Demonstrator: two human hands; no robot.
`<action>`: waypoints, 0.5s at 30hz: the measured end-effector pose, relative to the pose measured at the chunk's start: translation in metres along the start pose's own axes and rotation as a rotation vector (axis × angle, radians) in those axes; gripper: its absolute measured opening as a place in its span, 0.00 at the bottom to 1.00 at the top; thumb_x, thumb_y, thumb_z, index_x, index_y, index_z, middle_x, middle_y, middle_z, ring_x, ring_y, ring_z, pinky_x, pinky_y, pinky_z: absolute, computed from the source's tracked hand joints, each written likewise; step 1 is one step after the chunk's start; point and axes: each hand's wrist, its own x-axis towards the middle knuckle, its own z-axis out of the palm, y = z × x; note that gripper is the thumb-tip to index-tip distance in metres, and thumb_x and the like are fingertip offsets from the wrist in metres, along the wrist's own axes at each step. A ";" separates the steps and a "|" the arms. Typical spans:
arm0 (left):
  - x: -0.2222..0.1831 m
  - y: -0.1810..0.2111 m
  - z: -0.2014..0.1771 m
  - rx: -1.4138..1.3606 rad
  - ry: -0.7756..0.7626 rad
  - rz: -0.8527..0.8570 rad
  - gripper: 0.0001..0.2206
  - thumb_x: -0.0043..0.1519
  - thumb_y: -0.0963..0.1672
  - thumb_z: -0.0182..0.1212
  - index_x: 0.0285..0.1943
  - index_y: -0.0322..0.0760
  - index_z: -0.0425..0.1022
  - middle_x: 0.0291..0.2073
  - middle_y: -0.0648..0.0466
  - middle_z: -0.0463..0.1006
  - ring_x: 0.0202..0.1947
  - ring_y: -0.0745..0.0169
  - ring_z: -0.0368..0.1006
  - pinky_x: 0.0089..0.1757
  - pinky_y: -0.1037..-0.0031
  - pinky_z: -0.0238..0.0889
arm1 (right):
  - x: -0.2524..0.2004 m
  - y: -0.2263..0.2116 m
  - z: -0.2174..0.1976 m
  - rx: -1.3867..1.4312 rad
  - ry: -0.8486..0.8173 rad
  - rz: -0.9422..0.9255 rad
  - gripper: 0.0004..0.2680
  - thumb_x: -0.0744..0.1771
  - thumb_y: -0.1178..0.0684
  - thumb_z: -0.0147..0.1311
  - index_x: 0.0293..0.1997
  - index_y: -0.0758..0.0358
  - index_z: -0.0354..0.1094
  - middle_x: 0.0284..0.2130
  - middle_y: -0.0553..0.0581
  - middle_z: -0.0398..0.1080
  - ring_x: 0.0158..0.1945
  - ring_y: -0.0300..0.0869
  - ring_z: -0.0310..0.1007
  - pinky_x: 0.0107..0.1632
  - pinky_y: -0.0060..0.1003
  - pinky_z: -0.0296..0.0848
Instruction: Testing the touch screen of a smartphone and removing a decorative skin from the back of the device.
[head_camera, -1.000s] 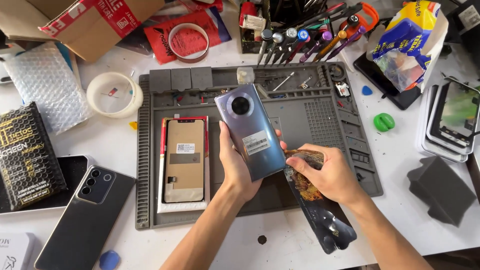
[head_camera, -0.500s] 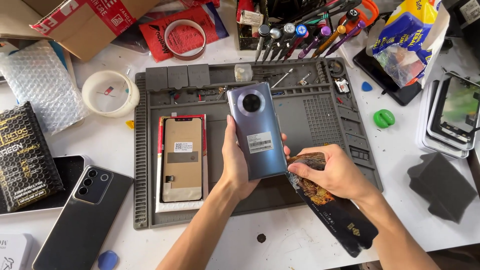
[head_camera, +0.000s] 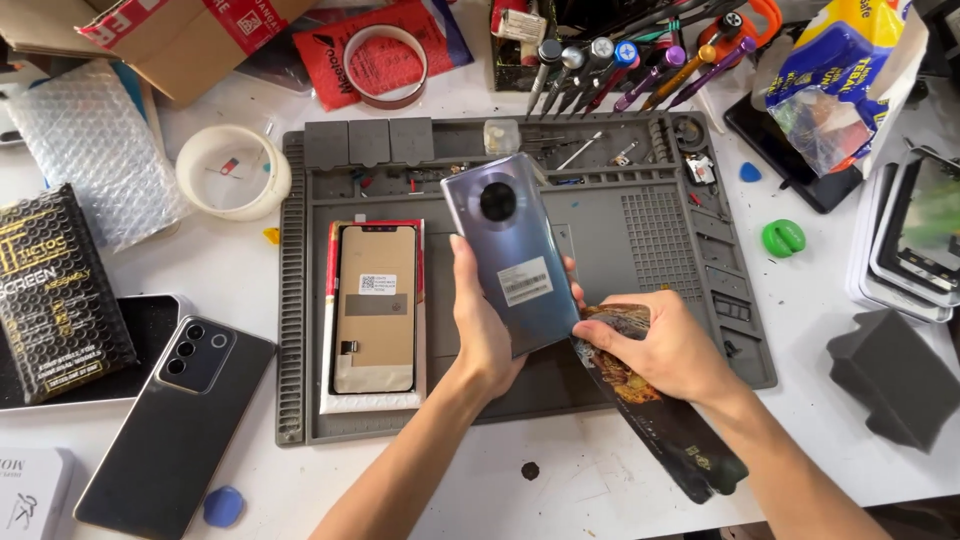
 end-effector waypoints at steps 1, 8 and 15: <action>0.001 -0.001 -0.002 0.054 -0.057 -0.009 0.46 0.62 0.69 0.22 0.45 0.32 0.78 0.31 0.41 0.82 0.29 0.49 0.81 0.27 0.61 0.78 | 0.001 0.003 -0.004 -0.014 -0.035 0.019 0.13 0.65 0.54 0.63 0.15 0.62 0.72 0.07 0.48 0.64 0.16 0.31 0.58 0.23 0.25 0.58; -0.001 -0.003 0.001 -0.023 0.055 0.099 0.42 0.64 0.67 0.23 0.49 0.34 0.74 0.35 0.41 0.81 0.32 0.45 0.81 0.26 0.59 0.79 | 0.004 -0.012 0.012 0.053 0.041 -0.033 0.16 0.66 0.52 0.63 0.14 0.59 0.67 0.08 0.46 0.61 0.16 0.27 0.55 0.22 0.24 0.54; 0.006 -0.010 -0.006 -0.039 -0.040 0.086 0.42 0.64 0.68 0.27 0.45 0.31 0.76 0.34 0.41 0.82 0.30 0.48 0.81 0.24 0.60 0.77 | 0.007 0.026 0.003 0.007 -0.046 0.006 0.16 0.65 0.52 0.64 0.13 0.59 0.66 0.06 0.45 0.61 0.14 0.29 0.55 0.21 0.23 0.55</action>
